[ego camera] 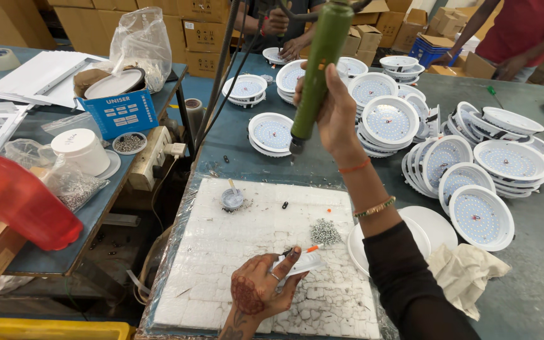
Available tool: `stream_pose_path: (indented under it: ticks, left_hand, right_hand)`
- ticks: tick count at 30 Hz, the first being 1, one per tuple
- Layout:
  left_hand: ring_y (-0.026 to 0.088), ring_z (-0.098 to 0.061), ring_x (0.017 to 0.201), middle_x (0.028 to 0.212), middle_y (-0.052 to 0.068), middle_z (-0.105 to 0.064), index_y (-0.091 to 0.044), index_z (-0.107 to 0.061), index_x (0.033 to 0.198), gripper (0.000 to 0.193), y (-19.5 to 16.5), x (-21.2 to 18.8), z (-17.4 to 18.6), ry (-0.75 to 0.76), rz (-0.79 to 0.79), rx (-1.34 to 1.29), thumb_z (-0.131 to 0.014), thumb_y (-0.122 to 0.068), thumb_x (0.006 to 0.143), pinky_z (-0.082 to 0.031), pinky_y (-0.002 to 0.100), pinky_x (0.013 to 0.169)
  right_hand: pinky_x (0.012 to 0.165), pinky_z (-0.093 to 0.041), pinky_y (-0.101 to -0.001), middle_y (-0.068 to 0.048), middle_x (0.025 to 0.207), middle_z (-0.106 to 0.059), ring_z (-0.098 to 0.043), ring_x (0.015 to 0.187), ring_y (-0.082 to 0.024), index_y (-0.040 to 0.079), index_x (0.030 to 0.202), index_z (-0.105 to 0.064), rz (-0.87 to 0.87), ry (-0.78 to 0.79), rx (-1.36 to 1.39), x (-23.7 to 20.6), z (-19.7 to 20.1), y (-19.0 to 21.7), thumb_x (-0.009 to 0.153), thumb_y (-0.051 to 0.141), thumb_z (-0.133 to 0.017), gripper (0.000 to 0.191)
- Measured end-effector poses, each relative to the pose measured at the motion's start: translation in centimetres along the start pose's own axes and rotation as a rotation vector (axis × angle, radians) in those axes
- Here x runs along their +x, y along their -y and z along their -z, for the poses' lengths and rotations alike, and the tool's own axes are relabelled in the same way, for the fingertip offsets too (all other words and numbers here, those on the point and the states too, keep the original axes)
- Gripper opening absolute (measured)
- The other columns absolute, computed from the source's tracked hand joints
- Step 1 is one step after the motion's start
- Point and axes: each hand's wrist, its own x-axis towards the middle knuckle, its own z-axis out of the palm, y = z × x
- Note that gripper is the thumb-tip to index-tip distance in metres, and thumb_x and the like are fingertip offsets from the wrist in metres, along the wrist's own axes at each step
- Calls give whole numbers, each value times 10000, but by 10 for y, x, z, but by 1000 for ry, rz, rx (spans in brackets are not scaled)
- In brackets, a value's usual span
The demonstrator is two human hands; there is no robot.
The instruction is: The person assembles an LED light module by installing a driver component onto a circular white base plate, routing wiring, tightening fasteners using an electric screwdriver tool, and securing a clear diffuser cover over the LED array panel.
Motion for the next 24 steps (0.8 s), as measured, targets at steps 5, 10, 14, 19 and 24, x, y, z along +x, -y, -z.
stream_pose_path:
  ticks: [5, 10, 14, 19, 24]
  left_hand:
    - [306, -752, 806, 834, 152, -725, -254, -663, 1370, 656, 1, -3, 3, -11, 6, -4, -892, -334, 760, -603, 421, 645]
    - [284, -754, 852, 893, 136, -734, -268, -664, 1369, 631, 1, -10, 4, -56, -21, -10, -862, -277, 770, -617, 424, 734]
    - [294, -748, 854, 909, 144, -726, -277, -659, 1378, 634, 1, -12, 2, -14, -27, 3, -856, -306, 776, -613, 451, 767]
    - [304, -742, 854, 919, 142, -714, -283, -650, 1398, 636, 0, -13, 1, -10, -43, 23, -840, -315, 792, -611, 458, 776]
    - [285, -741, 821, 887, 131, -706, -282, -655, 1393, 626, 3, -11, 2, -25, -22, 26, -846, -328, 799, -612, 432, 729]
  right_hand:
    - [737, -473, -328, -101, 911, -586, -560, 766, -176, -12, 1273, -565, 74, -10, 76, -49, -16, 14, 1096, 573, -481, 617]
    - [588, -468, -330, -118, 780, -565, -543, 616, -167, -59, 1110, -555, 8, -14, 345, -126, -25, 51, 1001, 694, -416, 774]
    - [552, -485, -343, -139, 686, -554, -549, 574, -192, -78, 1024, -539, -22, 11, 363, -167, -33, 68, 984, 714, -363, 813]
    - [564, -481, -358, -152, 682, -538, -530, 590, -200, -95, 1038, -524, -42, -28, 345, -185, -34, 63, 938, 734, -408, 843]
    - [585, -469, -355, -151, 698, -534, -516, 604, -192, -88, 1046, -517, 9, -41, 352, -189, -36, 46, 920, 744, -432, 846]
